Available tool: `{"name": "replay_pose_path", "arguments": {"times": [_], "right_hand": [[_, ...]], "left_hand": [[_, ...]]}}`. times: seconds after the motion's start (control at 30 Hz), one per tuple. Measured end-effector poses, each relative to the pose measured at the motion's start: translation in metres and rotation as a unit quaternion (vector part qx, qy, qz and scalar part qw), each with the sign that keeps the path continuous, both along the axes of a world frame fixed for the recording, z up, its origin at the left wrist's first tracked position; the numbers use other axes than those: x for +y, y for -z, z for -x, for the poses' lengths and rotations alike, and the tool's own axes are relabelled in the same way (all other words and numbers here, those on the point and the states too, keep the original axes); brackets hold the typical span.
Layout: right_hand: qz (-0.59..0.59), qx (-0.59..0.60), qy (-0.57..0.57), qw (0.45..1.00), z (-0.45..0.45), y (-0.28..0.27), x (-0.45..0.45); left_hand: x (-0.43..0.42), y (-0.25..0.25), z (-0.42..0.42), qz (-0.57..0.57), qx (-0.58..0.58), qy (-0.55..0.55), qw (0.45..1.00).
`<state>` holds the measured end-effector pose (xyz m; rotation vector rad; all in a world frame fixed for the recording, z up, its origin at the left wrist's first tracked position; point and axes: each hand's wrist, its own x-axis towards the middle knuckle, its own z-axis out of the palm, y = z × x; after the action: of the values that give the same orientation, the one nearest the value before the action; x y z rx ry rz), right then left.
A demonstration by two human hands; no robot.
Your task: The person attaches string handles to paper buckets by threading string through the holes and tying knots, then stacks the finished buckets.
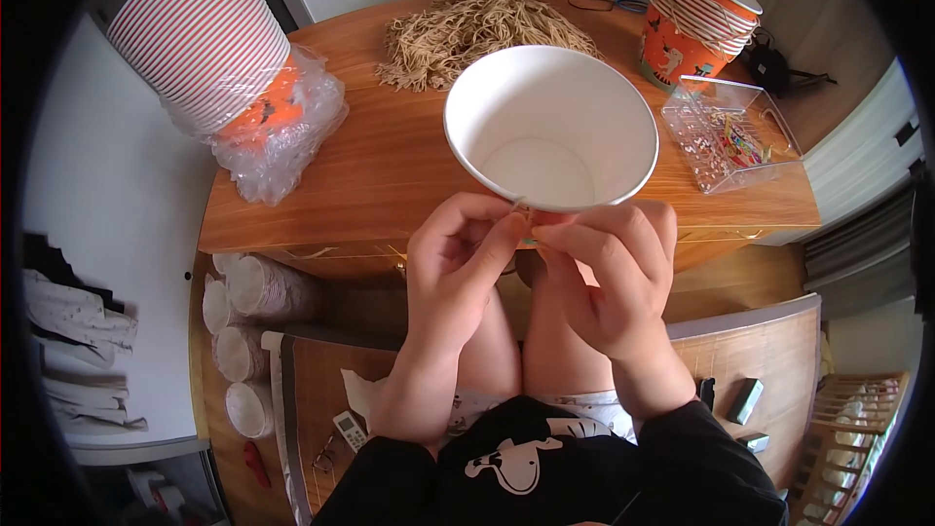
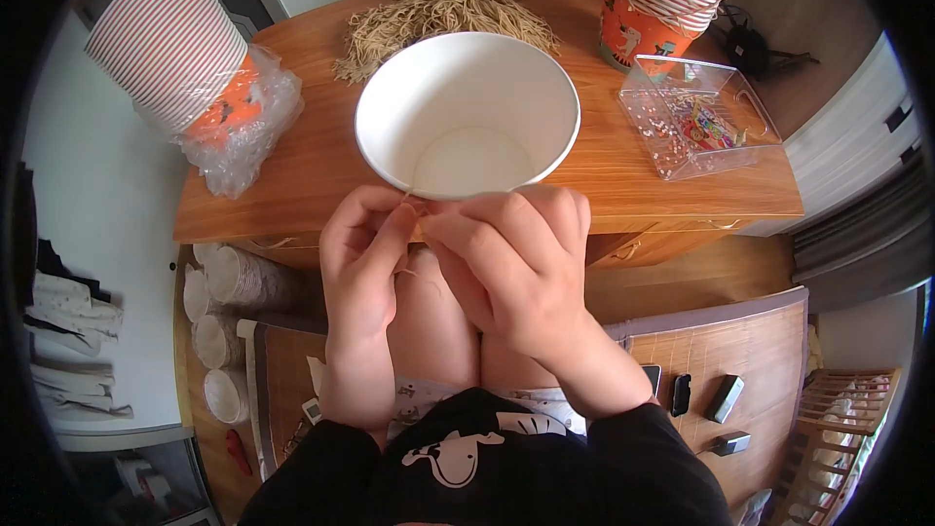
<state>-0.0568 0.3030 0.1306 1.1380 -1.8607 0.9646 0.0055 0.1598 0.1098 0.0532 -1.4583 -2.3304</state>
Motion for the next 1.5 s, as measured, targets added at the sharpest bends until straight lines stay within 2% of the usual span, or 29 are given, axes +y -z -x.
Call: {"name": "replay_pose_path", "arguments": {"times": [0.07,0.1,0.17,0.3,0.37,0.47,0.6,0.67,0.73,1.1,1.27,1.5], "right_hand": [[-0.028,0.016,0.011,0.999,0.002,-0.013,0.000],[-0.056,0.024,0.012,0.998,0.004,-0.020,-0.001],[-0.085,0.033,0.010,0.996,0.010,-0.030,-0.003],[-0.141,0.052,-0.061,0.987,0.022,-0.046,-0.010],[-0.158,0.043,-0.086,0.983,0.027,-0.049,-0.014],[-0.167,0.027,-0.117,0.979,0.030,-0.048,-0.020],[-0.094,-0.005,-0.111,0.989,0.024,-0.044,-0.018],[-0.072,-0.028,-0.109,0.991,0.021,-0.041,-0.014],[-0.063,-0.022,-0.143,0.987,0.021,-0.036,-0.011],[-0.078,-0.020,-0.111,0.991,0.022,-0.041,-0.015],[-0.067,-0.030,-0.091,0.993,0.021,-0.038,-0.014],[-0.081,-0.034,-0.134,0.987,0.022,-0.042,-0.015]], "left_hand": [[0.005,-0.004,-0.001,0.077,0.045,-0.101,0.991],[0.006,-0.003,-0.002,0.076,0.047,-0.102,0.991],[0.005,0.000,-0.003,0.185,0.090,-0.181,0.962],[0.003,0.000,-0.006,0.247,0.066,-0.218,0.942],[0.002,0.002,-0.008,0.266,0.055,-0.192,0.943],[-0.001,0.004,-0.008,0.237,0.057,-0.174,0.954],[-0.002,0.000,-0.007,0.200,0.055,-0.151,0.966],[0.001,-0.001,-0.003,0.165,0.053,-0.180,0.968],[0.000,0.003,-0.003,0.165,0.059,-0.176,0.969],[0.002,0.004,-0.007,0.185,0.074,-0.206,0.958],[0.001,0.009,-0.006,0.181,0.084,-0.167,0.966],[0.002,0.010,-0.005,0.164,0.094,-0.165,0.968]]}}
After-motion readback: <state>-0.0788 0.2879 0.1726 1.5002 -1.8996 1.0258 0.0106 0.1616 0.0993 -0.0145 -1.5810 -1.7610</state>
